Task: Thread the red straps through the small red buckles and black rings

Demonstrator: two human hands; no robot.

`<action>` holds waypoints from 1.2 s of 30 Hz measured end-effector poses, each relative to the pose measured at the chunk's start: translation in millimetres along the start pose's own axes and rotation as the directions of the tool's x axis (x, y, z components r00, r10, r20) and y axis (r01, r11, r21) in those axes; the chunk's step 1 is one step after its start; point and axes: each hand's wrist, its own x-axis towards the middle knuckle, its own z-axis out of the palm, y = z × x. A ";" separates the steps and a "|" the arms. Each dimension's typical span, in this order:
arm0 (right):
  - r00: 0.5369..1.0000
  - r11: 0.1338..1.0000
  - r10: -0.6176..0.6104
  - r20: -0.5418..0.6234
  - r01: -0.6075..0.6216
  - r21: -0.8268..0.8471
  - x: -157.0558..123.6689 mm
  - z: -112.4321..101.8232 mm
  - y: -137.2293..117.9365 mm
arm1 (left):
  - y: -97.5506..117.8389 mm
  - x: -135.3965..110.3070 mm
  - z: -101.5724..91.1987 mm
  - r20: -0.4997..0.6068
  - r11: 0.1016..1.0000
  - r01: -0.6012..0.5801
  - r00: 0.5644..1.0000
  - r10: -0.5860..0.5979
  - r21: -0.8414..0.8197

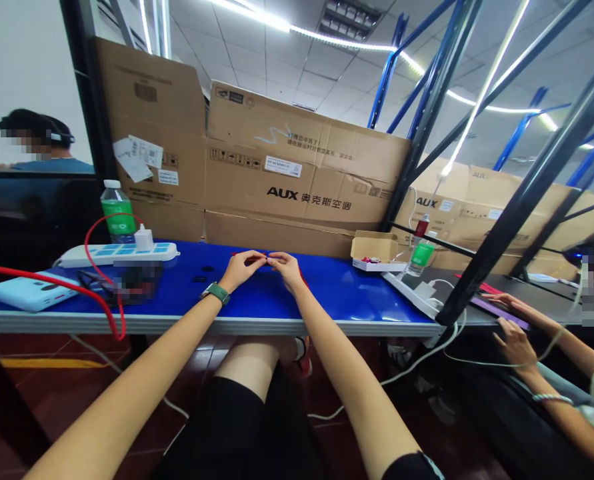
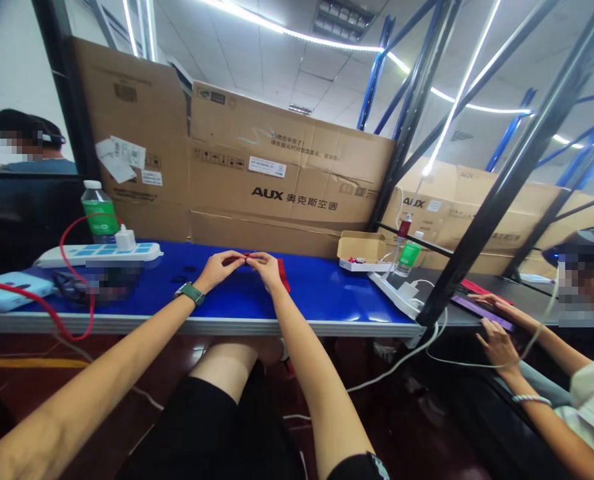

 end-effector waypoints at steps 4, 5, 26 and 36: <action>0.999 0.999 0.041 0.019 -0.042 0.023 1.4 -0.5 2.7 | -4.8 3.4 -2.4 -0.003 0.996 0.012 1.000 -0.012 0.086; 0.998 0.998 0.051 0.028 -0.052 0.027 1.7 -0.8 3.3 | -6.5 3.8 -2.8 -0.002 0.994 0.013 1.000 -0.013 0.106; 0.981 0.971 0.188 0.041 -0.192 0.141 -0.6 0.8 0.9 | -2.1 -0.5 -10.1 0.169 0.926 -0.212 0.971 0.166 0.311; 0.948 0.948 0.232 0.220 -0.271 0.167 -6.6 4.4 -8.2 | 5.9 -2.3 -7.0 0.115 0.903 -0.203 0.978 0.172 0.380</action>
